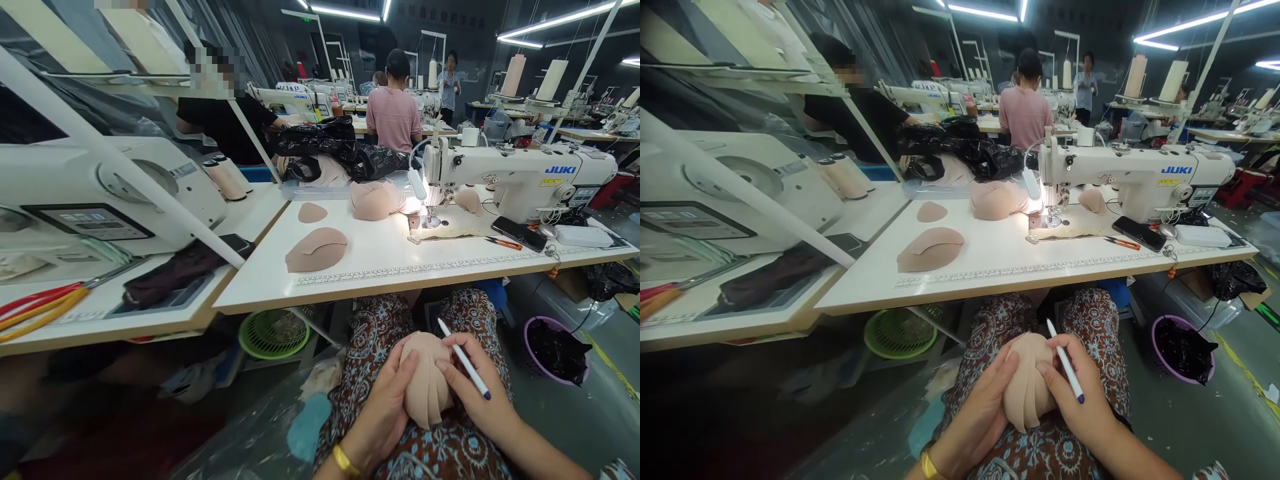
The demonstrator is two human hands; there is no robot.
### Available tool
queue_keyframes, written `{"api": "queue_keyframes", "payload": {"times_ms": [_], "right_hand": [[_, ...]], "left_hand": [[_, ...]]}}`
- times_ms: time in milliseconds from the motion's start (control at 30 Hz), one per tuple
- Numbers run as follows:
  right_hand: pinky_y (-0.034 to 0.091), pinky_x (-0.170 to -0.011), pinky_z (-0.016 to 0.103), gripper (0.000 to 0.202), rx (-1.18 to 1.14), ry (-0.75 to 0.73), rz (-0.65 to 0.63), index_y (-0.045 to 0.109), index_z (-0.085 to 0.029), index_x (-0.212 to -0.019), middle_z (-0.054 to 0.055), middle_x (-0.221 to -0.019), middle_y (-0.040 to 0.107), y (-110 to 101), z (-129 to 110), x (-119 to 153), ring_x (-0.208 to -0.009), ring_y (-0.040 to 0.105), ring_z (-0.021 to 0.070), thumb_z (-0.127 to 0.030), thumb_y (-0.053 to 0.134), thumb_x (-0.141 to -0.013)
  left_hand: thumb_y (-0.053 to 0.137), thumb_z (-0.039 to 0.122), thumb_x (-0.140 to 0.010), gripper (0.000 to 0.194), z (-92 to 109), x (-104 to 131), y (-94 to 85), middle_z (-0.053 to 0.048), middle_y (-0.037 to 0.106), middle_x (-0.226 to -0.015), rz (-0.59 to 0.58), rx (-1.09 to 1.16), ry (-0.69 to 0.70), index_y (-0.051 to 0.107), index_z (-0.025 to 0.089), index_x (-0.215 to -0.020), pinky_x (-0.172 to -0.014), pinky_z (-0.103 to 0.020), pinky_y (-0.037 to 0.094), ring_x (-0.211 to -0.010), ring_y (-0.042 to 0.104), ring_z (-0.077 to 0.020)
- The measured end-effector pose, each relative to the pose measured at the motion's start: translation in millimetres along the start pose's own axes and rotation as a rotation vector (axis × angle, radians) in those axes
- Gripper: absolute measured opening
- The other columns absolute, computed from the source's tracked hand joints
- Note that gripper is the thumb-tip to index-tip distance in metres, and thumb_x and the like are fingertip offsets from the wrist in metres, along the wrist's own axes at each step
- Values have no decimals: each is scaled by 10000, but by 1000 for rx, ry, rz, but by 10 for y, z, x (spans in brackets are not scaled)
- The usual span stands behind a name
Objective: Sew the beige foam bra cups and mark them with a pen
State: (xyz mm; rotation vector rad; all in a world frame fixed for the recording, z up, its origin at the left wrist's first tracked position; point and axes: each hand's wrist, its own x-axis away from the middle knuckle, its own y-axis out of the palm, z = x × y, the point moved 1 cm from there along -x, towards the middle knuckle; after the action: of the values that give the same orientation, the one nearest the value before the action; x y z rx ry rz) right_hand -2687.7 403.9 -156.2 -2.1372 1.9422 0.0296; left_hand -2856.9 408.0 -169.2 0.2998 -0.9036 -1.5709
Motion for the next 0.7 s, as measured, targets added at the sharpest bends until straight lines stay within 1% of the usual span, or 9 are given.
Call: {"api": "queue_keyframes", "payload": {"times_ms": [133, 167, 233, 300, 333, 433, 533, 633, 700], "right_hand": [[484, -866, 364, 172, 210, -141, 79, 623, -296, -1169, 44, -1024, 640, -32, -97, 4, -952, 628, 240, -361, 571, -1017], [488, -846, 362, 175, 242, -155, 73, 627, -299, -1172, 43, -1009, 641, -45, -94, 24, -937, 631, 241, -348, 581, -1011], [495, -787, 348, 187, 279, -159, -2, 639, -303, -1165, 30, -950, 643, -49, -64, 69, -869, 634, 233, -332, 627, -981], [495, -768, 342, 192, 293, -149, -52, 659, -302, -1132, 20, -921, 657, -24, -22, 101, -828, 633, 227, -329, 674, -942], [493, -769, 343, 186, 293, -138, -48, 668, -299, -1106, 17, -909, 663, -5, -4, 106, -817, 630, 227, -333, 691, -925], [467, -679, 314, 155, 201, -36, -9, 662, -281, -1016, -10, -794, 626, 61, 23, 64, -706, 578, 200, -383, 704, -907], [411, -585, 267, 221, 19, 53, -21, 618, -268, -984, -47, -717, 523, 113, -6, -25, -632, 492, 161, -426, 737, -887], [425, -619, 261, 281, -57, 35, -16, 613, -261, -1001, -44, -764, 528, 103, -66, -98, -672, 503, 154, -438, 781, -862], [442, -647, 267, 257, -54, 3, 23, 608, -265, -1039, -29, -814, 553, 42, -94, -109, -699, 521, 157, -460, 720, -915]], "left_hand": [[876, 473, -781, 573, 2, -67, -71, -153, 730, -1233, 97, 59, -61, 685, 141, -1207, -1019, -388, 526, -1128, 679, -298], [870, 483, -785, 571, -8, -92, -95, -159, 731, -1222, 111, 80, -85, 688, 131, -1196, -1007, -396, 532, -1109, 685, -301], [846, 505, -804, 573, -30, -135, -128, -170, 736, -1185, 102, 106, -125, 687, 118, -1194, -959, -412, 551, -1040, 706, -304], [832, 501, -821, 553, -45, -157, -131, -172, 744, -1143, 90, 109, -124, 684, 116, -1189, -894, -410, 570, -964, 718, -293], [833, 483, -825, 531, -46, -157, -123, -167, 746, -1136, 92, 111, -111, 684, 122, -1184, -880, -400, 573, -949, 718, -282], [844, 432, -829, 470, -31, -122, -76, -139, 751, -1131, 90, 111, -59, 685, 146, -1166, -885, -371, 577, -974, 709, -260], [855, 420, -821, 502, -1, -72, -31, -123, 747, -1179, 25, 80, -15, 672, 174, -1218, -923, -363, 570, -1063, 698, -273], [883, 392, -793, 561, 22, -52, -30, -122, 734, -1243, 1, 57, 10, 655, 193, -1266, -987, -377, 551, -1149, 681, -298], [878, 390, -799, 564, 31, -60, -56, -128, 734, -1250, 24, 80, 11, 654, 183, -1273, -1036, -394, 530, -1175, 676, -308]]}}
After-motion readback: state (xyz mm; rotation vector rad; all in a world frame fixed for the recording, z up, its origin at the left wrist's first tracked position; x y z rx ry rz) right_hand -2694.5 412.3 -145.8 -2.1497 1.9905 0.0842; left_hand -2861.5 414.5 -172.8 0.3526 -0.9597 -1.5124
